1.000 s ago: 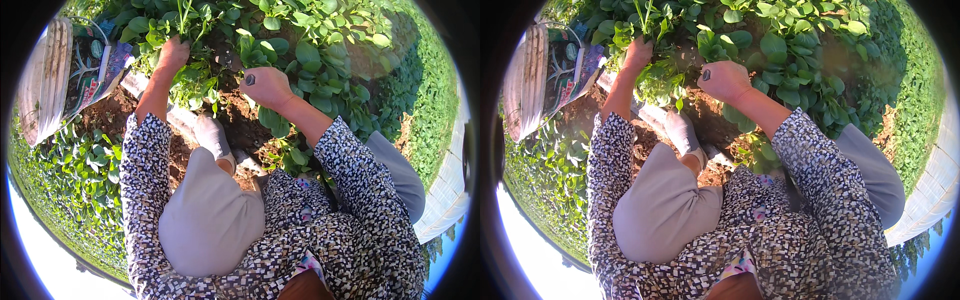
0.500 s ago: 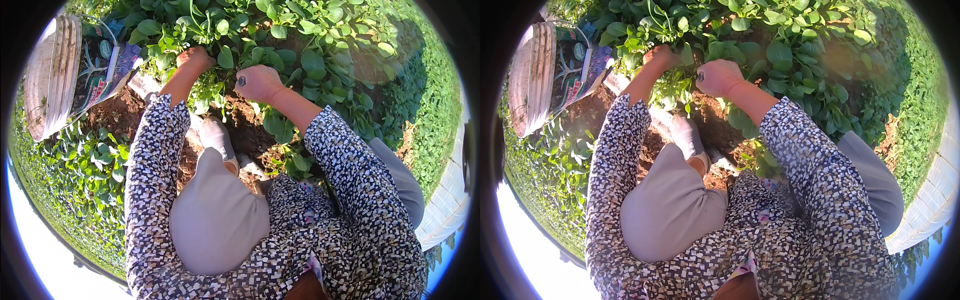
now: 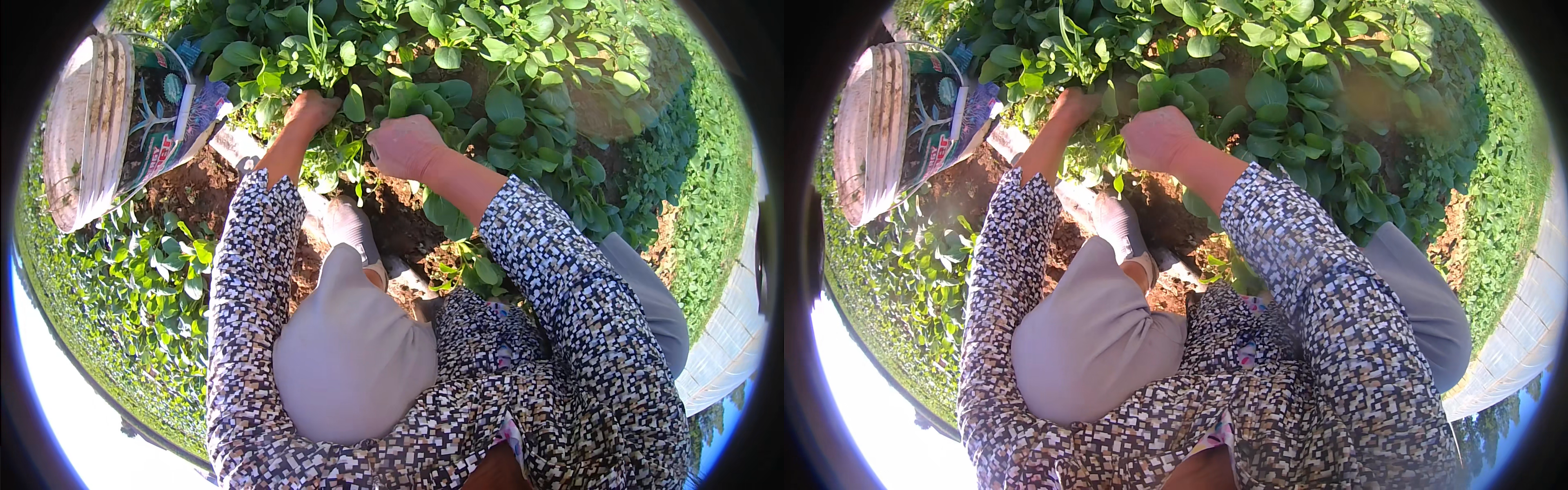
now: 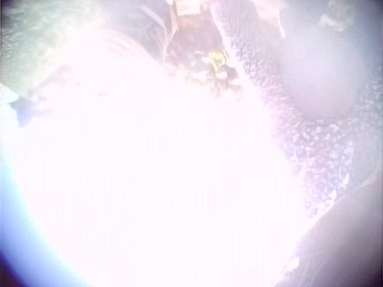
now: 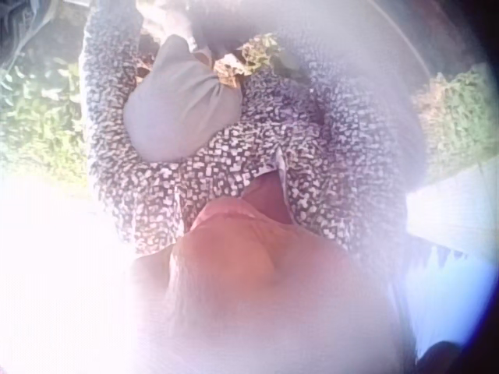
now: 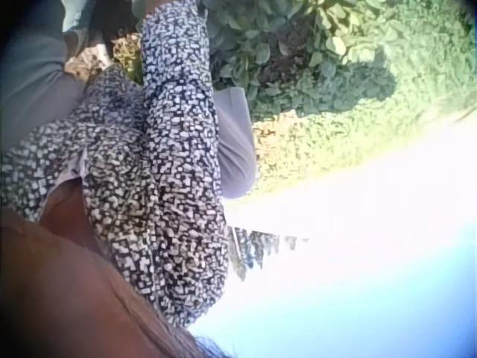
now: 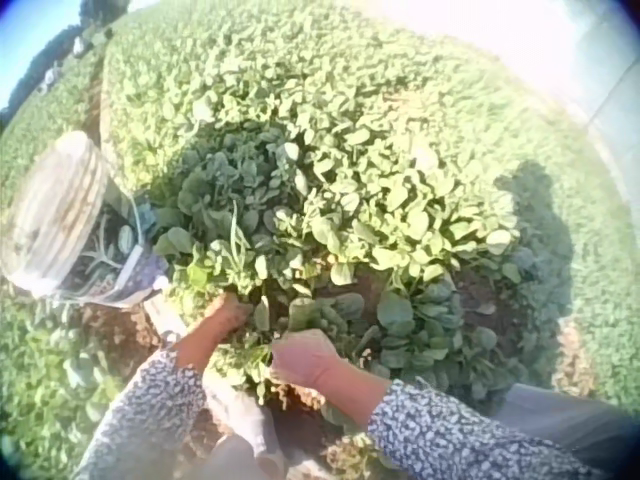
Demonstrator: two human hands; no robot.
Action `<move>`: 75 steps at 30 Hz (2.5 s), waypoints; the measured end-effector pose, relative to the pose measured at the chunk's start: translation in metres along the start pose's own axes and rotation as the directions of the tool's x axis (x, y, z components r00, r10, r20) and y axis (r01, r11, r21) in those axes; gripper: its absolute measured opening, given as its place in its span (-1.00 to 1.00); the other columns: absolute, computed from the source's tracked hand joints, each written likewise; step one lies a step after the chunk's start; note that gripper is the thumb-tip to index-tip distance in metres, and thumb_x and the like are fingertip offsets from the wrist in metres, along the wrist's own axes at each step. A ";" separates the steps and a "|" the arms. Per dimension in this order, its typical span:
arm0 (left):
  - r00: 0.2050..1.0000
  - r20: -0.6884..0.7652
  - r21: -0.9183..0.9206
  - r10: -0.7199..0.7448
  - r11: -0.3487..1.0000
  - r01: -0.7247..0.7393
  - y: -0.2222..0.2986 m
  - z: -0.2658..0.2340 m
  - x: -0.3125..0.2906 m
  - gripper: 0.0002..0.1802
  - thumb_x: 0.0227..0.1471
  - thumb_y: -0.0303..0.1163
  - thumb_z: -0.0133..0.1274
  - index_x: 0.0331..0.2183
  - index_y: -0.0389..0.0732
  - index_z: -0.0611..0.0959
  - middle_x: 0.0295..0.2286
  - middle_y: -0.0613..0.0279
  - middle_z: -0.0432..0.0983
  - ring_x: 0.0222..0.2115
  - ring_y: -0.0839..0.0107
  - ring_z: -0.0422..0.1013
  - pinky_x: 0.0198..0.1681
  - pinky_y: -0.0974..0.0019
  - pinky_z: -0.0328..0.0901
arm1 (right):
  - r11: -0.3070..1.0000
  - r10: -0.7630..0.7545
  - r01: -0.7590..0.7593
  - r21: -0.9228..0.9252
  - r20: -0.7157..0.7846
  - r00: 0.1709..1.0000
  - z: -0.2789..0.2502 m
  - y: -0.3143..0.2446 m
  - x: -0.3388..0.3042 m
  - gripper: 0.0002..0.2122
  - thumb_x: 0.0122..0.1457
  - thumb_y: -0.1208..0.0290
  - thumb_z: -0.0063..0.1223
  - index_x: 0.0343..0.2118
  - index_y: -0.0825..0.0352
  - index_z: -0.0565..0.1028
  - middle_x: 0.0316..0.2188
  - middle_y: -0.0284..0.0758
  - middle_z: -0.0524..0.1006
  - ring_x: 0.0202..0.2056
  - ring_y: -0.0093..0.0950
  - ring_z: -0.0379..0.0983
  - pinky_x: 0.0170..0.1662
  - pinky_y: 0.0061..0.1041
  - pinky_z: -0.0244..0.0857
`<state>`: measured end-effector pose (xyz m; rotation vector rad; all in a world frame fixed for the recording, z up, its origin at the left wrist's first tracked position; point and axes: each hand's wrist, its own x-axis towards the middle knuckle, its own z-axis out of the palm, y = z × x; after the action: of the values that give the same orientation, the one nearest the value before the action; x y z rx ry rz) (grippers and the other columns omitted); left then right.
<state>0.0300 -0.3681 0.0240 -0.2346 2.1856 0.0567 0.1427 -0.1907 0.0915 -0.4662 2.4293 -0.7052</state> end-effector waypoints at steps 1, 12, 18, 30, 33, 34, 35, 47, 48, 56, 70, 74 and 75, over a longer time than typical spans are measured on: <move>1.000 -0.013 -0.047 -0.012 0.999 0.011 -0.004 0.002 0.002 -0.29 -0.16 0.10 0.07 -0.10 -0.27 0.58 -0.07 -0.04 0.46 -0.06 0.11 0.40 0.00 0.19 0.28 | 0.995 -0.031 0.037 -0.088 0.068 0.997 -0.002 0.000 0.002 -0.82 -0.04 0.31 -0.03 -0.55 0.27 0.57 -0.51 -0.25 0.55 -0.42 -0.28 0.53 -0.33 -0.30 0.39; 0.883 -0.461 -0.479 0.087 0.813 -0.330 -0.063 0.029 -0.008 -0.48 0.03 -0.11 -0.05 -0.12 -0.34 0.52 -0.24 -0.13 0.53 -0.17 0.10 0.44 -0.09 0.14 0.29 | 0.943 0.205 -0.144 0.299 -0.184 0.961 -0.016 0.024 -0.054 -0.79 -0.04 0.23 -0.02 -0.63 0.27 0.43 -0.64 -0.25 0.43 -0.51 -0.22 0.43 -0.42 -0.29 0.32; 0.998 -0.011 -0.979 0.058 0.204 -0.022 -0.081 0.035 -0.038 -0.53 0.16 -0.11 -0.09 0.06 -0.06 0.33 -0.09 0.20 0.35 -0.18 0.26 0.40 -0.29 0.09 0.46 | 0.880 0.326 -0.273 0.388 -0.078 0.942 -0.013 0.035 -0.060 -0.77 -0.07 0.19 -0.06 -0.62 0.27 0.44 -0.60 -0.22 0.49 -0.50 -0.18 0.42 -0.37 -0.26 0.31; 0.944 -0.260 -0.901 0.203 -0.403 -0.162 -0.091 -0.048 -0.104 -0.88 0.10 -0.34 0.00 -0.31 -0.15 0.54 -0.41 0.35 0.52 -0.36 0.42 0.45 -0.29 0.32 0.39 | 0.873 0.286 -0.195 0.447 -0.144 0.947 -0.006 0.026 -0.047 -0.75 -0.01 0.21 0.04 -0.63 0.30 0.42 -0.68 -0.20 0.43 -0.59 -0.18 0.40 -0.48 -0.29 0.26; 0.891 -0.454 -0.827 -0.006 -0.369 -0.424 -0.076 -0.091 -0.162 -0.76 0.11 -0.20 -0.01 -0.23 -0.11 0.54 -0.40 0.40 0.50 -0.40 0.50 0.44 -0.36 0.41 0.38 | 0.856 0.328 -0.233 0.461 -0.136 0.935 0.002 0.028 -0.051 -0.75 -0.01 0.18 0.03 -0.61 0.28 0.46 -0.64 -0.20 0.47 -0.52 -0.17 0.45 -0.43 -0.29 0.31; 0.834 -0.551 -0.760 -0.038 -0.390 -0.520 -0.068 -0.113 -0.179 -0.75 0.12 -0.20 -0.03 -0.21 -0.11 0.53 -0.39 0.37 0.49 -0.39 0.49 0.44 -0.35 0.40 0.38 | 0.862 0.316 -0.210 0.462 -0.165 0.934 0.009 0.036 -0.053 -0.74 -0.01 0.18 0.03 -0.59 0.30 0.46 -0.65 -0.20 0.45 -0.55 -0.17 0.41 -0.44 -0.27 0.28; 0.703 -0.687 -0.679 -0.187 -0.181 -0.712 -0.067 -0.139 -0.194 -0.74 0.12 -0.19 -0.03 -0.22 -0.12 0.52 -0.39 0.35 0.49 -0.40 0.50 0.43 -0.36 0.41 0.37 | 0.860 0.304 -0.195 0.472 -0.165 0.938 0.006 0.038 -0.056 -0.74 -0.01 0.18 0.03 -0.59 0.31 0.46 -0.66 -0.19 0.43 -0.56 -0.17 0.39 -0.44 -0.27 0.25; -0.076 -0.990 -0.126 -0.115 0.980 0.155 -0.285 -0.353 -0.174 -0.17 -0.16 0.09 0.13 0.02 -0.32 0.44 -0.25 0.04 0.46 -0.30 0.19 0.42 -0.13 0.13 0.31 | 0.817 0.276 -0.215 0.535 -0.035 0.961 -0.016 0.018 -0.060 -0.72 -0.07 0.13 0.04 -0.50 0.28 0.54 -0.54 -0.20 0.54 -0.43 -0.18 0.48 -0.32 -0.28 0.33; -0.182 -0.982 -0.069 -0.054 0.995 0.079 -0.200 -0.306 -0.178 -0.29 -0.11 0.00 0.15 0.00 -0.28 0.47 -0.22 0.05 0.45 -0.29 0.22 0.42 -0.12 0.18 0.30 | 0.809 0.313 -0.227 0.542 -0.070 0.947 -0.020 0.028 -0.070 -0.73 -0.07 0.14 0.03 -0.51 0.28 0.53 -0.56 -0.20 0.53 -0.44 -0.18 0.47 -0.33 -0.28 0.33; 0.781 -0.485 -0.217 0.393 0.811 -0.543 0.004 -0.030 -0.088 -0.58 -0.04 -0.13 0.06 -0.18 -0.17 0.60 -0.26 0.01 0.54 -0.24 0.10 0.47 -0.12 0.18 0.33 | 0.751 0.361 -0.268 0.603 -0.035 0.932 -0.026 0.025 -0.070 -0.67 -0.01 0.14 0.04 -0.57 0.37 0.40 -0.71 -0.25 0.32 -0.62 -0.36 0.25 -0.48 -0.40 0.18; 0.898 -0.334 -0.942 0.286 -0.068 -0.329 -0.007 -0.049 -0.061 -0.71 0.24 -0.27 -0.16 -0.25 -0.22 0.59 -0.46 0.29 0.54 -0.57 0.57 0.40 -0.48 0.47 0.31 | 0.813 0.382 -0.304 0.496 -0.060 0.922 -0.023 0.021 -0.069 -0.76 -0.04 0.15 0.06 -0.58 0.24 0.48 -0.62 -0.26 0.47 -0.51 -0.23 0.42 -0.43 -0.32 0.30; 0.883 -0.340 -0.127 0.323 0.915 -0.383 -0.014 -0.029 -0.052 -0.61 0.03 -0.29 -0.06 -0.05 -0.07 0.51 -0.30 -0.03 0.57 -0.33 0.15 0.52 -0.24 0.16 0.38 | 0.887 0.297 -0.178 0.425 -0.231 0.926 -0.020 0.006 -0.058 -0.77 -0.02 0.17 0.02 -0.60 0.24 0.47 -0.58 -0.27 0.49 -0.47 -0.22 0.44 -0.40 -0.27 0.32; 0.925 -0.266 0.013 0.272 0.960 -0.279 0.000 -0.027 -0.054 -0.58 0.01 -0.32 -0.07 -0.03 -0.02 0.49 -0.28 -0.04 0.56 -0.27 0.10 0.50 -0.19 0.12 0.37 | 0.886 0.311 -0.213 0.411 -0.189 0.931 -0.022 0.005 -0.056 -0.77 -0.02 0.18 0.02 -0.60 0.23 0.47 -0.57 -0.28 0.50 -0.46 -0.22 0.44 -0.38 -0.27 0.32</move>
<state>0.0388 -0.3631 0.0838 0.0587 2.4738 0.2223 0.1726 -0.1523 0.1282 0.1210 2.4264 -1.1424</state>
